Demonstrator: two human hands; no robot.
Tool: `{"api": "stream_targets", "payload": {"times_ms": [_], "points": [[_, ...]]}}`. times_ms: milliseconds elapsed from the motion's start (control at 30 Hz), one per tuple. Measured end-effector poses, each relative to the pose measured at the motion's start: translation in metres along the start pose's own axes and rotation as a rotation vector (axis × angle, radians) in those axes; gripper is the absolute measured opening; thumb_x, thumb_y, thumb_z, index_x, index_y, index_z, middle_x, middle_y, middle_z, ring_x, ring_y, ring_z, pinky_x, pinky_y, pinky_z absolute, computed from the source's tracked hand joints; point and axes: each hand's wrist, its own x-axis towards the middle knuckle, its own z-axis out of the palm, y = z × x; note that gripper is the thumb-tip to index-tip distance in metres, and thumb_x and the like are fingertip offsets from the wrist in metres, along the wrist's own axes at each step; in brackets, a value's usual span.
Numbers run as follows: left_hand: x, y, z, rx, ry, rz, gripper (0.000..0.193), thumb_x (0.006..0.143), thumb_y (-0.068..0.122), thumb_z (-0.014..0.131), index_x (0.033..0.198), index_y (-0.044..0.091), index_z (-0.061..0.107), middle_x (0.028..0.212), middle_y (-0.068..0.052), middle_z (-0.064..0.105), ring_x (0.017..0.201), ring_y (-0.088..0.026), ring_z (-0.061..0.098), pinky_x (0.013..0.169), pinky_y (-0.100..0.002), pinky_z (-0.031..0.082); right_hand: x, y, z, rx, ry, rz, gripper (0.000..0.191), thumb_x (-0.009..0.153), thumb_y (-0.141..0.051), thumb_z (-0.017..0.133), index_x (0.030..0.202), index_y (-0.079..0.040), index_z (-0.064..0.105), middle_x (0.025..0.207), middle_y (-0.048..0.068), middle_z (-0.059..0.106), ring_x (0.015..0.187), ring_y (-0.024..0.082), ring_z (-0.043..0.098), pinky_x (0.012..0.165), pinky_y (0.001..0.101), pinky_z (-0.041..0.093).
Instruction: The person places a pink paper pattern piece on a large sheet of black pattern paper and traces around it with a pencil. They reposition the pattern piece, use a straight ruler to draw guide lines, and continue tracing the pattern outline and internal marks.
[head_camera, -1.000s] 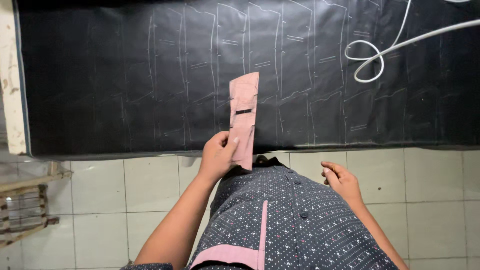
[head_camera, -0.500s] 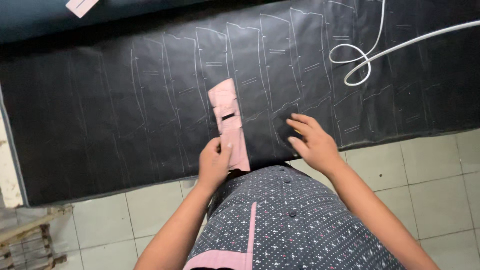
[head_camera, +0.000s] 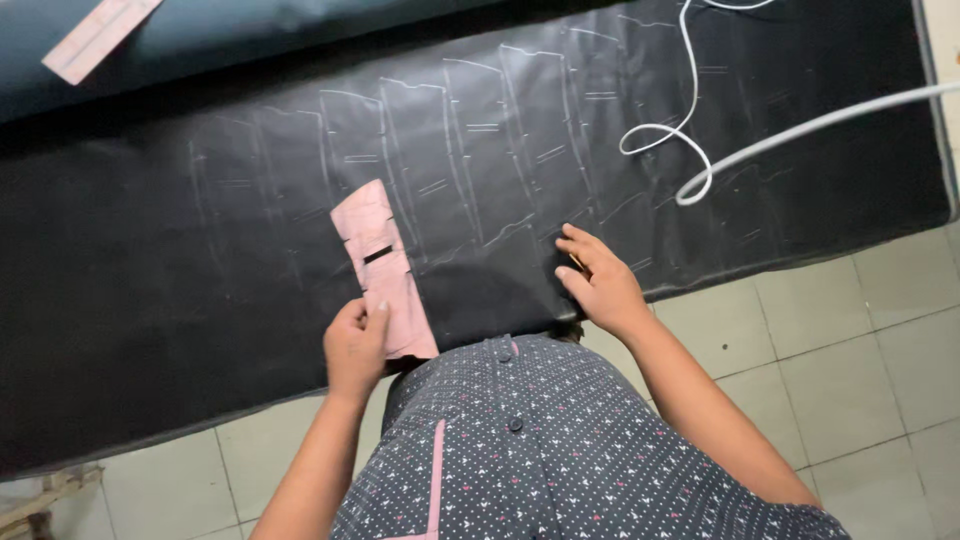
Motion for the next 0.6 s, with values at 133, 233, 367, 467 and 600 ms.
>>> {"api": "stream_targets", "payload": {"times_ms": [133,233,367,467,600], "points": [[-0.010,0.007,0.016,0.125,0.122,0.000,0.034,0.095,0.032,0.066,0.097,-0.002,0.071,0.072,-0.014,0.067,0.066,-0.019,0.063,0.064,-0.036,0.050,-0.004,0.022,-0.030,0.009,0.022,0.252,0.048,0.090,-0.019,0.068,0.137,-0.008,0.061,0.158,0.006,0.050,0.104,0.025,0.068,0.089,0.0317,0.054],[-0.021,0.012,0.040,0.251,0.289,0.030,0.035,0.098,0.035,0.062,0.098,0.001,0.070,0.084,-0.019,0.071,0.078,-0.034,0.070,0.072,-0.045,0.052,-0.005,0.039,-0.057,-0.026,-0.020,0.174,0.048,0.089,-0.017,0.069,0.136,-0.007,0.063,0.158,0.008,0.050,0.109,0.024,0.068,0.089,0.0320,0.053],[-0.031,0.018,0.073,0.479,0.443,0.044,0.036,0.101,0.037,0.058,0.107,0.003,0.067,0.098,-0.025,0.071,0.090,-0.048,0.067,0.078,-0.057,0.050,-0.005,0.062,-0.087,0.121,-0.047,0.083,0.046,0.091,-0.016,0.070,0.134,-0.005,0.065,0.157,0.010,0.052,0.119,0.022,0.067,0.092,0.0323,0.054],[-0.032,0.019,0.092,0.601,0.514,-0.007,0.038,0.100,0.040,0.058,0.112,0.004,0.066,0.100,-0.025,0.070,0.090,-0.049,0.066,0.077,-0.060,0.050,-0.006,0.081,-0.114,0.106,-0.006,0.313,0.051,0.088,-0.019,0.068,0.137,-0.008,0.061,0.159,0.006,0.049,0.092,0.025,0.069,0.087,0.0314,0.054],[-0.034,0.016,0.113,0.657,0.598,-0.012,0.039,0.101,0.043,0.058,0.110,0.006,0.065,0.100,-0.024,0.070,0.090,-0.049,0.066,0.077,-0.061,0.050,-0.007,0.114,-0.150,0.035,0.017,0.268,0.050,0.090,-0.019,0.068,0.138,-0.007,0.061,0.160,0.008,0.046,0.103,0.024,0.066,0.090,0.0326,0.054]]}}
